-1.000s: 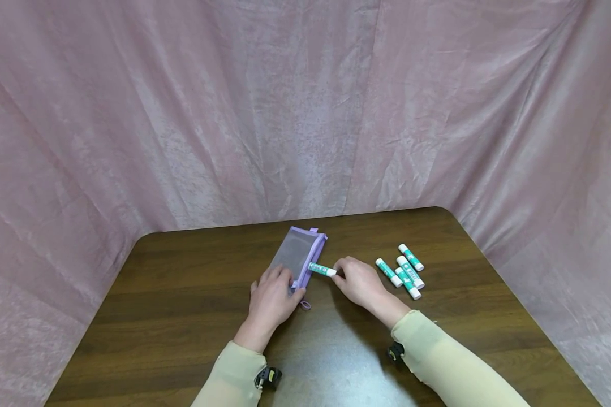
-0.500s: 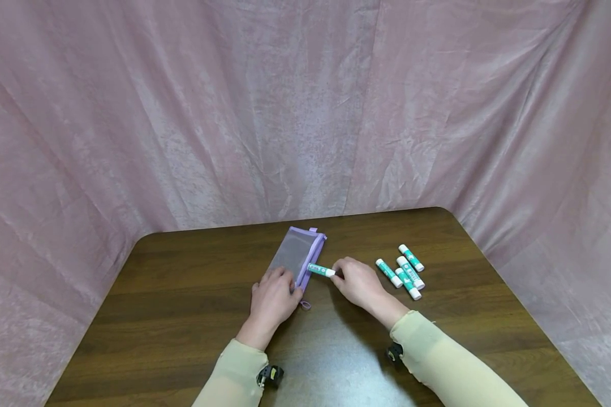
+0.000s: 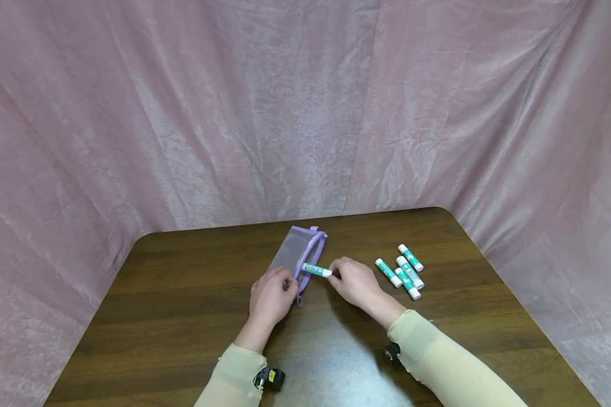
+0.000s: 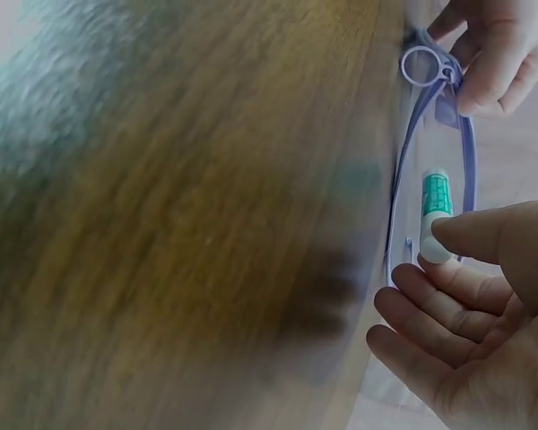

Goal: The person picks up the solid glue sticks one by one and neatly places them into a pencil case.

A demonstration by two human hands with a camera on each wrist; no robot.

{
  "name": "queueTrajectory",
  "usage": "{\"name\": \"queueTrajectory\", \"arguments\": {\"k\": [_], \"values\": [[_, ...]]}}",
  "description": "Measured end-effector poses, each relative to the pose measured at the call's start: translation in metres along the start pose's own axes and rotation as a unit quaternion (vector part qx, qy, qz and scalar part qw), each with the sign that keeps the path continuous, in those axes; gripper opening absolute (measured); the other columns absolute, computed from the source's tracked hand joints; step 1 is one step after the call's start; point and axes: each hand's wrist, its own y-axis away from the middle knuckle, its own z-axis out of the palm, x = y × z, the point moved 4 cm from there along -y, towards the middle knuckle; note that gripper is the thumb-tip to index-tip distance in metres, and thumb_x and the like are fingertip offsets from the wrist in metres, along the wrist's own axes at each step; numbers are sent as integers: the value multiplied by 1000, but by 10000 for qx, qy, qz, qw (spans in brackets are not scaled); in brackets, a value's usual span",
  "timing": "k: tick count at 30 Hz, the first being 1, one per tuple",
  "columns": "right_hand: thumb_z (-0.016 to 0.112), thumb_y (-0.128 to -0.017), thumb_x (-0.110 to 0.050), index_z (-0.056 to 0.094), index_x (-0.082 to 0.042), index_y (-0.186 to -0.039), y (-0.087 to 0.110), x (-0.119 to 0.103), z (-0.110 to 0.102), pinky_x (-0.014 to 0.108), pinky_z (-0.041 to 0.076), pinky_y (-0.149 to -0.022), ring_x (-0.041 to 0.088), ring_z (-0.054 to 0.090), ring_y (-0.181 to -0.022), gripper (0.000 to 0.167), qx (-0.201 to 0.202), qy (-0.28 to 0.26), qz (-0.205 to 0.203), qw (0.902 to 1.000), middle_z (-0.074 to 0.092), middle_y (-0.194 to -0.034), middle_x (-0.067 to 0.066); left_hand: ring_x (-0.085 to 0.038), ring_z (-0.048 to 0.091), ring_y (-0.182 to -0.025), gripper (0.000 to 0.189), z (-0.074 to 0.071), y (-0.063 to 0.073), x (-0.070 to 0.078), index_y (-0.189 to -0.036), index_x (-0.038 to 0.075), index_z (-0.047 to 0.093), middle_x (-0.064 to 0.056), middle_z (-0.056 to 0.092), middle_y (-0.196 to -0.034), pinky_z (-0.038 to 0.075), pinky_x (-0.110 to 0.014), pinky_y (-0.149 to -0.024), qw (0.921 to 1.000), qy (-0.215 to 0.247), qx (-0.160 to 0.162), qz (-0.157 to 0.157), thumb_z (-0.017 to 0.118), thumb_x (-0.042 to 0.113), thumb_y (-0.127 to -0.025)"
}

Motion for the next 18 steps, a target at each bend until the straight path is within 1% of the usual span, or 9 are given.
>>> {"name": "queueTrajectory", "arguments": {"k": [3,5,7,10,13,16,18], "values": [[82,-99,-22,77,-14,-103,-1,-2,0,44,55,-72,18,62,-78,10,-12,4,-18,10000,70,-95,2,-33,71,-95,26,-1,0,-1,-74,21,60,-2,75,-108,53,-62,-88,9998,171,104,-27,74,20,-96],[82,-99,-22,77,-14,-104,-1,-4,0,44,55,-72,18,63,-79,11,-30,-14,-20,10000,70,-96,2,-31,70,-92,27,-1,-1,-1,-73,22,60,0,74,-104,54,-60,-88,9995,262,154,-54,74,20,-96],[83,-99,-22,77,-14,-104,-2,-6,1,44,55,-72,18,63,-79,10,-21,-23,-10,10000,69,-94,0,-33,72,-98,26,-2,-1,-1,-73,22,60,-1,76,-110,54,-61,-90,9992,346,180,-101,74,20,-96],[83,-99,-22,77,-15,-103,-4,-7,2,44,55,-73,17,62,-79,10,-34,-66,19,10000,68,-93,-1,-40,73,-116,24,-2,0,-1,-74,21,62,-6,78,-126,53,-63,-99,9985,476,196,-184,73,21,-96],[83,-99,-23,76,-14,-101,-5,-10,4,44,56,-74,17,63,-80,11,-46,-108,20,9999,68,-93,-1,-43,70,-124,23,-1,1,-2,-75,20,64,-10,76,-133,51,-63,-104,9978,579,204,-260,74,21,-96],[83,-99,-22,76,-14,-101,-7,-12,6,44,56,-75,18,64,-81,11,-63,-117,-1,9999,69,-94,-1,-41,72,-119,21,-1,1,-2,-76,20,65,-10,77,-129,53,-61,-102,9970,657,245,-312,74,21,-96],[83,-99,-22,76,-13,-101,-8,-13,8,45,57,-76,18,66,-82,11,-75,-112,-12,9999,70,-96,0,-37,74,-109,21,-1,1,-2,-77,21,66,-7,78,-119,54,-59,-96,9964,719,271,-345,75,21,-96]]}}
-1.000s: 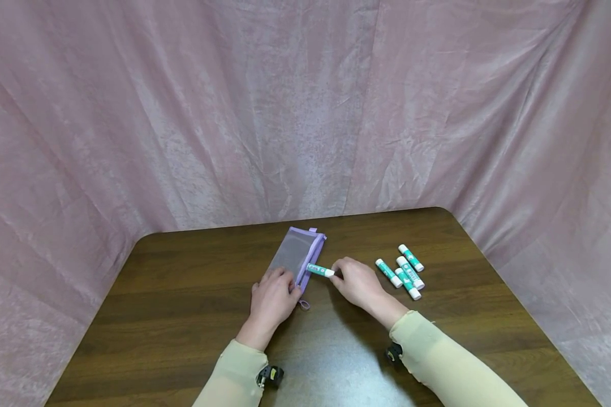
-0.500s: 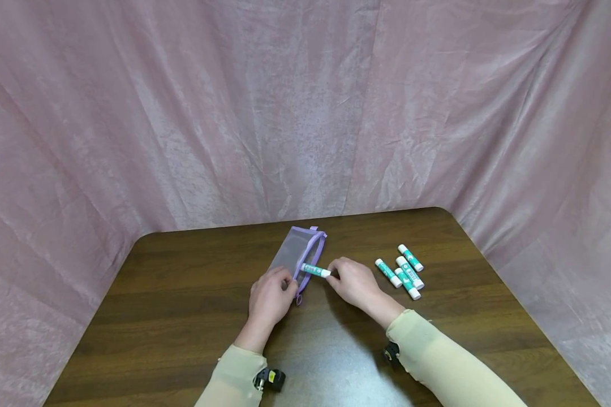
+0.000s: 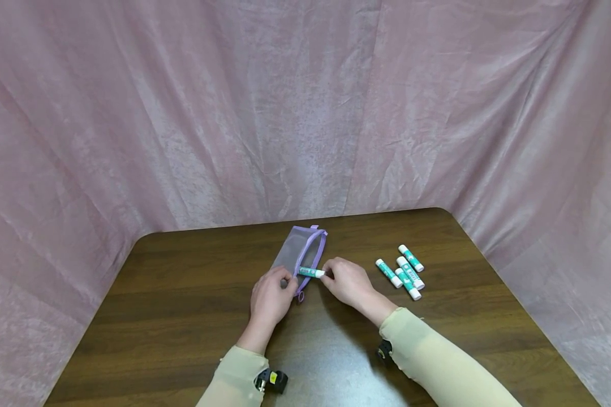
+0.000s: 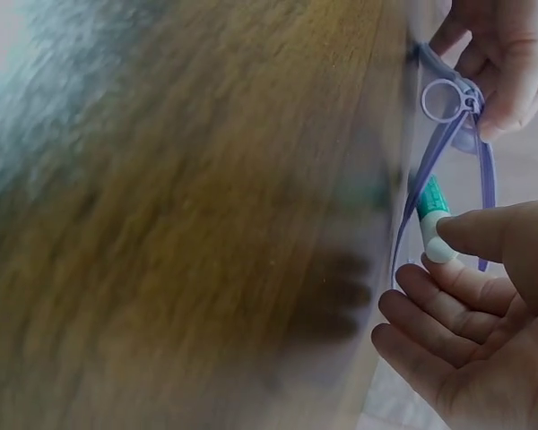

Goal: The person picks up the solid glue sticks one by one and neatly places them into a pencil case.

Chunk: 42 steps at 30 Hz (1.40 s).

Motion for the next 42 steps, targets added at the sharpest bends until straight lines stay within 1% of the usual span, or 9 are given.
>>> {"name": "queueTrajectory", "arguments": {"k": [5,8,15,19,22,28,34,37,42], "values": [[82,-100,-24,77,-13,-103,-3,-1,4,46,59,-80,21,70,-88,12,-24,-13,14,10000,73,-99,1,-29,69,-87,20,0,-2,0,-78,22,67,2,73,-98,55,-52,-82,9999,83,63,-78,76,22,-96],[82,-100,-24,77,-14,-103,-5,-2,6,46,59,-80,21,71,-88,12,-16,-2,-7,10000,73,-99,1,-28,69,-86,18,1,-2,-1,-80,23,68,3,73,-96,55,-51,-79,9998,95,90,-163,76,23,-96],[83,-99,-25,77,-16,-101,-9,-4,10,44,57,-76,17,66,-83,12,2,11,-19,10000,71,-96,-1,-32,72,-90,15,2,-2,-3,-83,23,71,-1,78,-104,55,-53,-77,9991,192,116,-356,75,25,-97],[83,-100,-27,77,-16,-101,-13,-6,12,44,57,-75,16,66,-82,12,-8,-25,14,10000,72,-97,-1,-35,76,-104,15,2,-2,-3,-83,23,72,-6,80,-125,57,-55,-83,9984,311,103,-463,74,26,-98],[82,-100,-27,78,-16,-101,-15,-7,13,44,58,-76,18,68,-84,12,5,-74,23,10000,73,-100,0,-35,76,-107,15,2,-2,-3,-84,23,73,-8,77,-134,57,-54,-84,9978,379,94,-540,74,26,-98],[83,-100,-26,80,-15,-104,-18,-9,16,46,59,-80,22,72,-92,12,87,-109,-75,9999,74,-107,2,-31,73,-98,13,1,-3,-3,-86,23,74,-4,80,-124,56,-53,-80,9971,389,113,-647,75,27,-99],[82,-99,-24,82,-13,-108,-20,-13,18,45,59,-81,22,72,-95,14,122,-209,-193,9995,73,-108,3,-35,75,-108,13,1,-2,-2,-88,22,76,-6,79,-129,57,-55,-87,9968,430,79,-665,75,30,-99],[81,-100,-26,83,-14,-107,-22,-13,20,45,58,-80,20,69,-93,14,43,-317,-138,9994,72,-107,2,-36,75,-113,13,1,-2,-3,-89,22,77,-5,78,-133,57,-57,-90,9969,448,40,-649,75,30,-100],[80,-101,-27,83,-16,-104,-26,-11,23,49,59,-83,23,71,-97,12,-33,-469,-27,9989,74,-110,4,-36,74,-117,12,2,-2,-4,-90,22,79,-5,77,-134,57,-57,-94,9970,481,43,-611,75,28,-100]]}}
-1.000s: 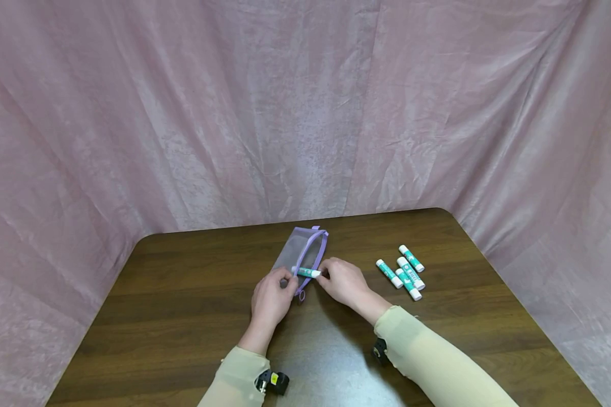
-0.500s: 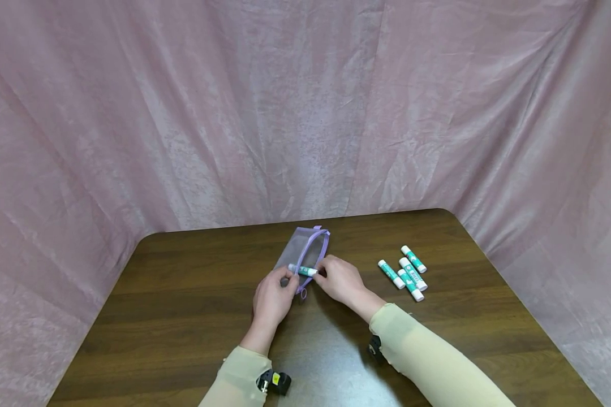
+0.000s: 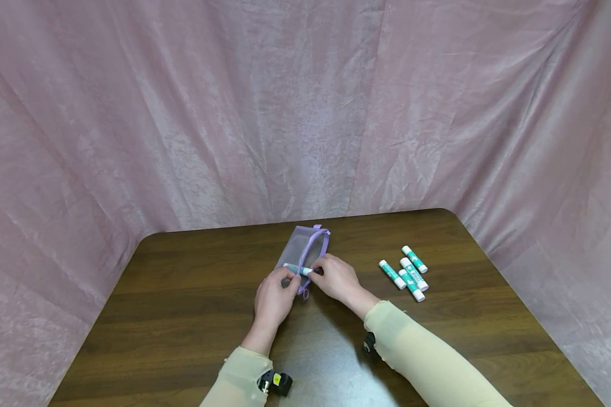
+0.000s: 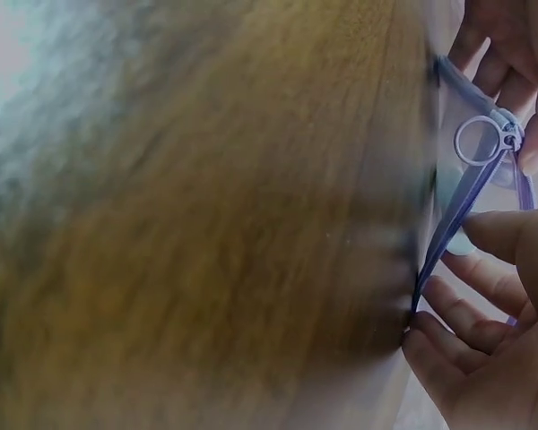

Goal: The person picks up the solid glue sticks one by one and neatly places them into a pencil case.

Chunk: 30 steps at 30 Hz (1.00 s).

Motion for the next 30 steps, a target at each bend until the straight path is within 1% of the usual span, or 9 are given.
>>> {"name": "queueTrajectory", "arguments": {"k": [1,2,4,8,9,13,18,24,30], "values": [[80,-101,-27,83,-16,-104,0,0,0,50,59,-83,25,71,-98,12,5,-13,2,10000,74,-110,4,-37,74,-118,12,0,0,0,-91,21,80,-6,77,-135,57,-58,-94,10000,11,-2,6,75,28,-100],[79,-102,-33,83,-19,-104,-4,10,7,49,59,-82,24,71,-99,15,79,-71,-122,9999,74,-111,3,-38,73,-120,12,0,0,0,-91,21,80,-7,76,-137,56,-59,-96,10000,25,-6,11,75,28,-100],[80,-100,-32,84,-18,-104,-4,10,7,51,59,-82,27,71,-101,14,93,-124,-148,9998,74,-110,4,-41,71,-124,13,0,1,1,-91,21,80,-10,74,-140,56,-60,-98,10000,35,-22,6,75,28,-100],[82,-99,-30,84,-18,-105,-5,12,9,52,58,-82,30,70,-103,14,65,-123,-128,9998,73,-111,6,-43,70,-126,13,-1,3,1,-89,22,79,-11,74,-141,55,-62,-97,10000,44,-32,-12,74,28,-100],[83,-98,-24,84,-15,-105,-2,2,2,54,57,-83,32,70,-103,12,-16,-83,11,10000,73,-111,8,-43,70,-126,13,-1,3,1,-89,22,79,-10,74,-141,55,-62,-97,10000,42,-28,-11,74,28,-100],[84,-98,-26,84,-17,-105,-4,4,5,51,57,-84,30,69,-104,11,-20,100,30,9999,73,-110,6,-42,69,-129,13,0,3,1,-89,21,80,-11,74,-141,53,-62,-103,10000,56,-13,28,76,28,-99],[85,-97,-28,84,-19,-106,-5,2,5,49,57,-84,28,67,-104,13,39,276,-71,9996,71,-108,4,-41,68,-132,13,0,2,1,-90,20,82,-12,74,-140,50,-63,-109,10000,46,-1,53,76,28,-99],[85,-97,-29,84,-19,-105,-5,-1,3,48,56,-82,27,66,-102,13,52,287,-57,9996,70,-107,3,-41,68,-132,14,1,1,1,-89,20,82,-11,75,-139,49,-63,-110,10000,16,5,56,76,28,-99],[84,-97,-29,84,-19,-107,-5,-1,2,49,56,-85,28,66,-105,14,-18,233,-14,9997,71,-109,4,-40,68,-130,14,0,1,1,-88,20,82,-11,75,-138,49,-63,-109,10000,39,56,71,76,27,-99]]}}
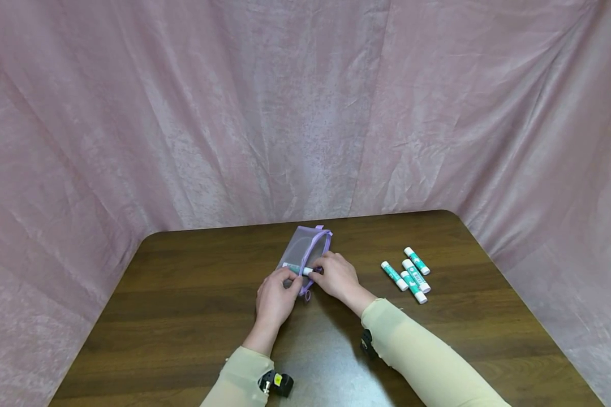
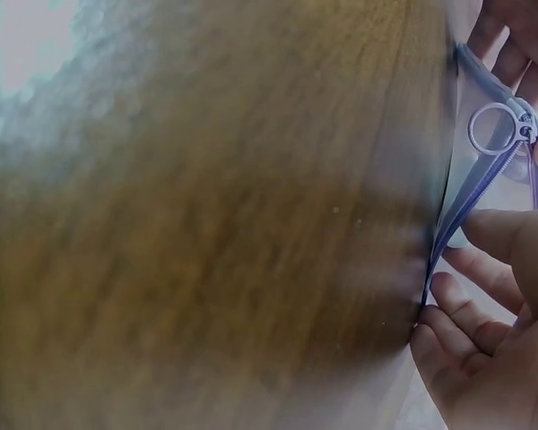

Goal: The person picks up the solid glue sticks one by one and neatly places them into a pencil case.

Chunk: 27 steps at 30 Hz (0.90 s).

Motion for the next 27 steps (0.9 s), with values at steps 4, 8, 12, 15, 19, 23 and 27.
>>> {"name": "queueTrajectory", "arguments": {"k": [4,8,12,15,19,23,27], "values": [[84,-97,-28,84,-18,-109,0,0,-1,50,56,-87,29,67,-106,15,-53,-32,6,10000,71,-109,4,-40,69,-130,13,0,0,0,-88,20,82,-11,76,-137,49,-63,-109,10000,11,17,-1,77,27,-98],[84,-98,-28,83,-17,-110,0,0,-2,50,57,-88,30,68,-107,16,-116,-77,-45,9999,71,-109,4,-42,68,-131,13,-1,0,0,-86,20,81,-12,75,-138,48,-64,-110,10000,18,29,15,77,26,-98],[82,-99,-26,82,-15,-111,2,0,-4,51,57,-91,29,70,-108,17,-188,-234,-106,9995,73,-113,5,-44,68,-130,14,-1,1,0,-85,20,80,-13,75,-138,47,-67,-110,10000,27,62,50,78,25,-97],[82,-100,-26,81,-14,-114,4,1,-5,51,57,-94,29,71,-111,19,-218,-309,-112,9992,75,-116,6,-44,67,-131,14,-1,1,0,-85,20,80,-14,75,-138,45,-68,-111,10000,61,65,44,78,25,-97],[82,-101,-26,81,-13,-118,8,3,-7,52,57,-96,31,71,-114,22,-180,-352,-127,9991,76,-120,9,-43,66,-134,15,0,1,1,-84,20,80,-14,75,-138,44,-68,-113,9999,90,53,17,78,25,-98],[82,-101,-27,80,-11,-123,15,4,-15,54,57,-99,33,71,-119,27,-46,-364,-137,9992,76,-124,9,-43,67,-133,14,0,2,0,-83,20,80,-13,75,-137,45,-68,-111,9999,74,105,52,77,25,-97],[82,-101,-27,79,-9,-129,21,7,-22,55,56,-103,34,68,-126,34,69,-282,-112,9995,75,-129,9,-43,68,-131,15,0,2,0,-83,20,79,-12,76,-137,46,-67,-110,9998,67,149,90,77,24,-97]]}}
